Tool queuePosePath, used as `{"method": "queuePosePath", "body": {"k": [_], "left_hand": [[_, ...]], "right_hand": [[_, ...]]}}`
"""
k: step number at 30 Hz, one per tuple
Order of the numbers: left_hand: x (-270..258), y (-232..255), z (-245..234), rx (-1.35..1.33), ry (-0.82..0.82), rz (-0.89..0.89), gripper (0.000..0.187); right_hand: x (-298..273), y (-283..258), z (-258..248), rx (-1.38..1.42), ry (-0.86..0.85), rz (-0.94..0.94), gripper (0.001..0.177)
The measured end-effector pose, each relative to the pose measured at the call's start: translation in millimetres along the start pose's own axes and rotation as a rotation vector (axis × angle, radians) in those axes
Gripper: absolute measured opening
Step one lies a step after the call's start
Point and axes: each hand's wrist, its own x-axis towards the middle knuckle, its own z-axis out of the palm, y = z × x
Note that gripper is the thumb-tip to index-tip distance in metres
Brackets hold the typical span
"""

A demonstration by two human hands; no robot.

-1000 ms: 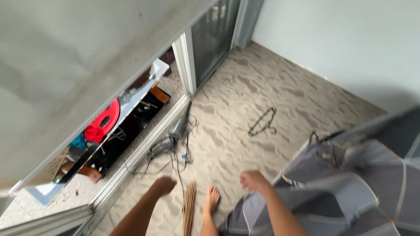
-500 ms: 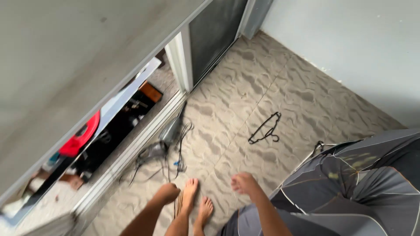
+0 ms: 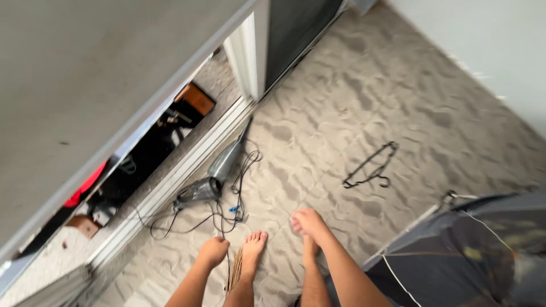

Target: Cleaning the sliding door track with a handheld vacuum and a small broom.

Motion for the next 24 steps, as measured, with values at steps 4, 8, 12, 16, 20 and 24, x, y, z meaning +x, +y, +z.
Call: {"method": "queuePosePath", "body": {"k": [4, 8, 12, 16, 20, 24], "left_hand": [[16.9, -39.1, -2.0, -0.112, 0.102, -0.134, 0.042], [65.6, -45.4, -18.4, -0.027, 0.141, -0.256, 0.045], [129.9, -53.8, -24.6, 0.073, 0.391, -0.198, 0.059], [166.7, -57.4, -37.2, 0.210, 0.571, -0.115, 0.069], [189.1, -68.3, -56.0, 0.231, 0.639, -0.066, 0.080], [187.3, -64.6, -57.4, 0.227, 0.658, 0.000, 0.068]], "right_hand": [[110.1, 8.6, 31.2, 0.042, -0.146, 0.027, 0.025], [174.5, -25.5, 69.5, -0.192, -0.136, -0.095, 0.028], [268.0, -37.4, 128.8, -0.035, -0.177, -0.235, 0.041], [283.9, -91.1, 191.4, -0.103, -0.041, -0.163, 0.075], [311.6, -110.5, 243.1, 0.072, 0.093, -0.024, 0.113], [313.4, -97.2, 248.4, 0.272, 0.058, -0.141, 0.116]]}}
